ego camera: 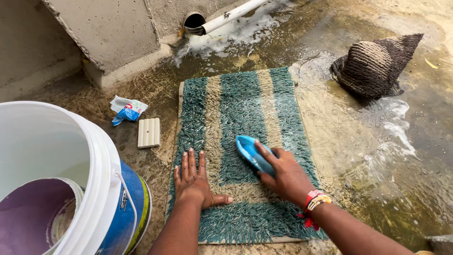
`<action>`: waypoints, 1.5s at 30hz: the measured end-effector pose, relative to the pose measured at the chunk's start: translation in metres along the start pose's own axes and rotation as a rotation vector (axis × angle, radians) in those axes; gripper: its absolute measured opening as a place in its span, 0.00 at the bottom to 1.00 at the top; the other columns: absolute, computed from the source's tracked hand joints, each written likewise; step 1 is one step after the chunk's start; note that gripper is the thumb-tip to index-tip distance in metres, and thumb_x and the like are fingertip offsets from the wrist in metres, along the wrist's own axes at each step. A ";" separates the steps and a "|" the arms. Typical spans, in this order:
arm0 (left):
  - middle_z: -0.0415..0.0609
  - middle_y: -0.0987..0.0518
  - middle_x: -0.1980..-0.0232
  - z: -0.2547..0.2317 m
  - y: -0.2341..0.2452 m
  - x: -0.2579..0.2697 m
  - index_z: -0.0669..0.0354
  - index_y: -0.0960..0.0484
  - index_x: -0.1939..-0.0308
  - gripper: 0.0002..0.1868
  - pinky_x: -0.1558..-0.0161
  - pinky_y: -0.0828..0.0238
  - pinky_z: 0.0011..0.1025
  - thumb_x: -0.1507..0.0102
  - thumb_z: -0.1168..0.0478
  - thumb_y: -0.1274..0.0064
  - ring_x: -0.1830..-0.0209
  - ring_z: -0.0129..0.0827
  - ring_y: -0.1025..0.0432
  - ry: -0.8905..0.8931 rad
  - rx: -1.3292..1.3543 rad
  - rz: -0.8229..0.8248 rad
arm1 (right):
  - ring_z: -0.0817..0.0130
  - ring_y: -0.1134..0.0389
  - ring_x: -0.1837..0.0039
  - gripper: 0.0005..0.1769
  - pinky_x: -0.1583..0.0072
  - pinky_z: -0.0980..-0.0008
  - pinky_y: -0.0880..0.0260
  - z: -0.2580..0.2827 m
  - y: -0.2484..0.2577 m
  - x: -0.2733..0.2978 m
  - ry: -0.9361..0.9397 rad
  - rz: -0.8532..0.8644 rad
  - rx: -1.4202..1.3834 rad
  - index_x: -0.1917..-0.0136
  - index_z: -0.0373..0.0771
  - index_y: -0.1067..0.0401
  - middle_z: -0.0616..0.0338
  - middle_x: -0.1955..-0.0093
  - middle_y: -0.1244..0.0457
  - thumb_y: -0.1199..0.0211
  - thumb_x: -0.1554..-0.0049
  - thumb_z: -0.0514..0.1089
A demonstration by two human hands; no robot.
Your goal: The person scrubs a small rug using a blue brush on a wet concrete floor, then adds liquid from a container into a bucket of water and continues scrubbing the rug.
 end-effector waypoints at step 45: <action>0.55 0.92 0.18 -0.003 -0.004 -0.005 0.49 0.90 0.22 0.90 0.22 0.87 0.49 0.60 0.16 0.39 0.20 0.43 0.95 0.034 -0.009 -0.022 | 0.47 0.33 0.39 0.41 0.39 0.52 0.32 0.036 -0.001 -0.009 -0.205 -0.162 -0.213 0.29 0.37 0.42 0.43 0.38 0.37 0.31 0.48 0.56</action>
Point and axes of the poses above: each hand's wrist, its own x-axis away from the middle knuckle, its own y-axis out of the back of the hand, z = x × y, the point moved 6 cm from there along -x, towards the middle knuckle
